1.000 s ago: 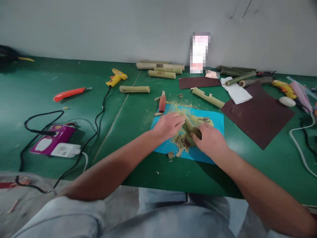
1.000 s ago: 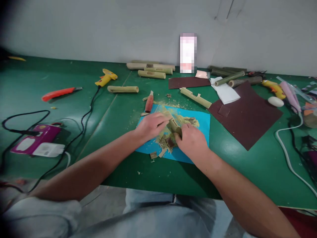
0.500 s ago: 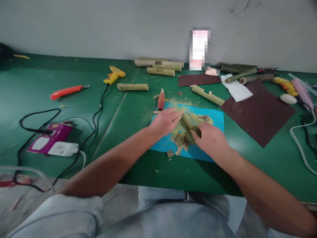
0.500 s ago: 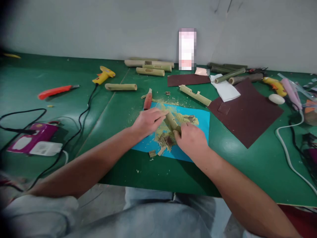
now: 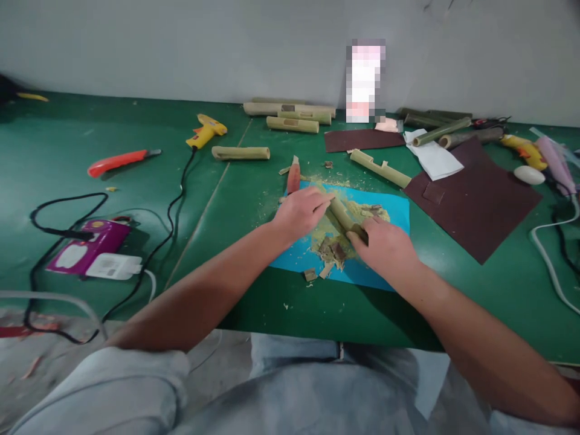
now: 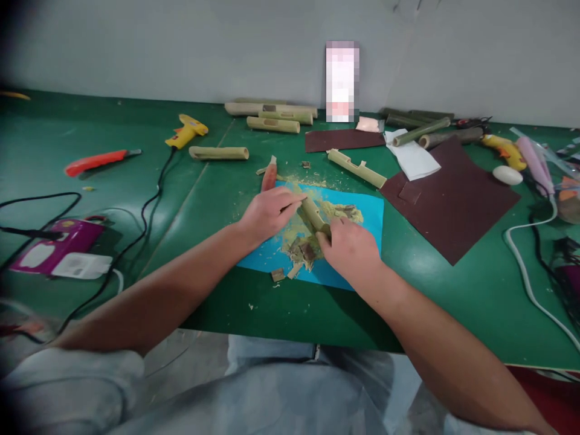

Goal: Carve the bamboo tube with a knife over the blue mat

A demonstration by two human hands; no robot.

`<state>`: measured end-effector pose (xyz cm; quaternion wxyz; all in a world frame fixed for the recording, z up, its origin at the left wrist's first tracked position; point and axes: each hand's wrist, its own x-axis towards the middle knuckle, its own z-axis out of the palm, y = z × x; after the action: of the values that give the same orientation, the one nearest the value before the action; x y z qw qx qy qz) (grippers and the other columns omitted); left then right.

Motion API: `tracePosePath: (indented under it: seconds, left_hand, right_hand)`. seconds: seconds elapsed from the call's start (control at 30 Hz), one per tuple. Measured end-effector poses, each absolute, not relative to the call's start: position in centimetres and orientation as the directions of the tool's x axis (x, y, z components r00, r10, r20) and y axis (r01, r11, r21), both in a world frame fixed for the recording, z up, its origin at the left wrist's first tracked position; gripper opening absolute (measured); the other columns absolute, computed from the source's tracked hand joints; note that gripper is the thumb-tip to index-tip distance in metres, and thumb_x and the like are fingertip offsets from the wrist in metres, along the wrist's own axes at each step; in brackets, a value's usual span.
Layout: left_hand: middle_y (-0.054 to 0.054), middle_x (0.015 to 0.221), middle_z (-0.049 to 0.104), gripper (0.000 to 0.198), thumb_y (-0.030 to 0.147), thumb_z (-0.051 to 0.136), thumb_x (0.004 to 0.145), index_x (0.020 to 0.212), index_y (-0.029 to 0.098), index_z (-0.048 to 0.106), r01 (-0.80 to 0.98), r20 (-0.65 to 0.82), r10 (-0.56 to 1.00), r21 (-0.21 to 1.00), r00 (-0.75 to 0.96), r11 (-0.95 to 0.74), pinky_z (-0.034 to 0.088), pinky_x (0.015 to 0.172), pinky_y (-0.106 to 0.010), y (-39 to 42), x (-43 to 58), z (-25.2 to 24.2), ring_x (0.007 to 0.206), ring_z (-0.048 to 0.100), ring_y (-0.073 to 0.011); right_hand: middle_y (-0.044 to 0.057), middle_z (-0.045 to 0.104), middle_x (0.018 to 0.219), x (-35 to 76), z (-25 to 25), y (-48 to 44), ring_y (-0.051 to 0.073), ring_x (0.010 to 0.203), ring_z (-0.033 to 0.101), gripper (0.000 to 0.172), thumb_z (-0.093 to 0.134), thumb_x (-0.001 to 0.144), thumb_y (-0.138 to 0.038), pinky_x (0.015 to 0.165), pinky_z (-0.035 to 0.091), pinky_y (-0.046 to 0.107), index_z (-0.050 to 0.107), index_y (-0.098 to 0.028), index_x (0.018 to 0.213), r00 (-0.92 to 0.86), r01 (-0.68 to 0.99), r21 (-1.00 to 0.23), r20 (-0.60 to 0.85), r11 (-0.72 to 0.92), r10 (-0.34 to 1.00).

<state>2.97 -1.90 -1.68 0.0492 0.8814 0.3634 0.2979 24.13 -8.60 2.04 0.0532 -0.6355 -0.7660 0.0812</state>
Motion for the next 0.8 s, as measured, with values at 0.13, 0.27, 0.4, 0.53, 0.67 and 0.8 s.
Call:
tracePosePath:
  seconds: [0.13,0.27,0.4,0.53,0.67,0.8]
  left_hand:
    - [-0.008,0.092,0.071,0.034,0.03,0.045,0.106,0.123,0.018,0.071,0.548,0.448,0.619,0.294,0.645,-0.783,0.056,0.072,-0.031,-2.3,3.4,-1.6,0.085,0.07,-0.0203]
    - [-0.009,0.096,0.072,0.031,0.028,0.047,0.105,0.118,0.015,0.073,0.599,0.498,0.659,0.303,0.564,-0.741,0.057,0.08,-0.033,-1.1,2.9,-1.5,0.09,0.069,-0.0208]
    - [-0.009,0.095,0.072,0.028,0.025,0.05,0.104,0.115,0.015,0.074,0.598,0.525,0.673,0.338,0.521,-0.727,0.057,0.083,-0.034,0.2,2.2,-1.6,0.09,0.069,-0.0194]
    - [-0.009,0.096,0.072,0.028,0.024,0.051,0.103,0.116,0.015,0.074,0.584,0.529,0.666,0.345,0.525,-0.735,0.058,0.084,-0.035,0.0,2.3,-1.6,0.091,0.069,-0.0197]
    - [-0.01,0.097,0.073,0.028,0.024,0.052,0.103,0.117,0.015,0.074,0.599,0.519,0.683,0.353,0.514,-0.719,0.058,0.084,-0.035,-0.3,2.5,-1.5,0.091,0.069,-0.0197]
    - [-0.01,0.097,0.073,0.028,0.025,0.053,0.103,0.117,0.015,0.074,0.605,0.502,0.694,0.359,0.517,-0.71,0.058,0.083,-0.035,-0.1,2.5,-1.5,0.09,0.069,-0.0196]
  right_hand:
    - [0.01,0.072,0.096,24.1,2.1,-8.6,0.022,0.085,0.065,0.027,0.051,0.099,-0.041,0.061,0.033,0.032,0.066,-0.02,0.094,-0.195,0.963,-0.194,-0.029,0.186,0.98]
    - [0.009,0.072,0.099,24.0,2.3,-8.7,0.022,0.083,0.064,0.025,0.051,0.099,-0.041,0.061,0.032,0.032,0.065,-0.02,0.095,-0.182,0.964,-0.205,-0.039,0.17,0.983]
    - [0.009,0.072,0.098,23.9,2.6,-8.7,0.021,0.083,0.064,0.025,0.052,0.098,-0.041,0.061,0.032,0.032,0.066,-0.02,0.096,-0.186,0.961,-0.218,-0.05,0.171,0.981]
    - [0.009,0.072,0.099,24.0,2.5,-8.7,0.022,0.084,0.065,0.025,0.053,0.098,-0.041,0.06,0.032,0.032,0.066,-0.02,0.097,-0.181,0.961,-0.219,-0.041,0.168,0.983]
    - [0.009,0.073,0.1,24.0,2.4,-8.7,0.022,0.083,0.065,0.025,0.053,0.098,-0.042,0.06,0.033,0.032,0.066,-0.021,0.095,-0.171,0.964,-0.214,-0.04,0.159,0.984]
    - [0.009,0.073,0.099,23.9,2.4,-8.6,0.022,0.083,0.065,0.026,0.052,0.098,-0.042,0.061,0.034,0.033,0.066,-0.02,0.095,-0.175,0.965,-0.207,-0.047,0.162,0.983]
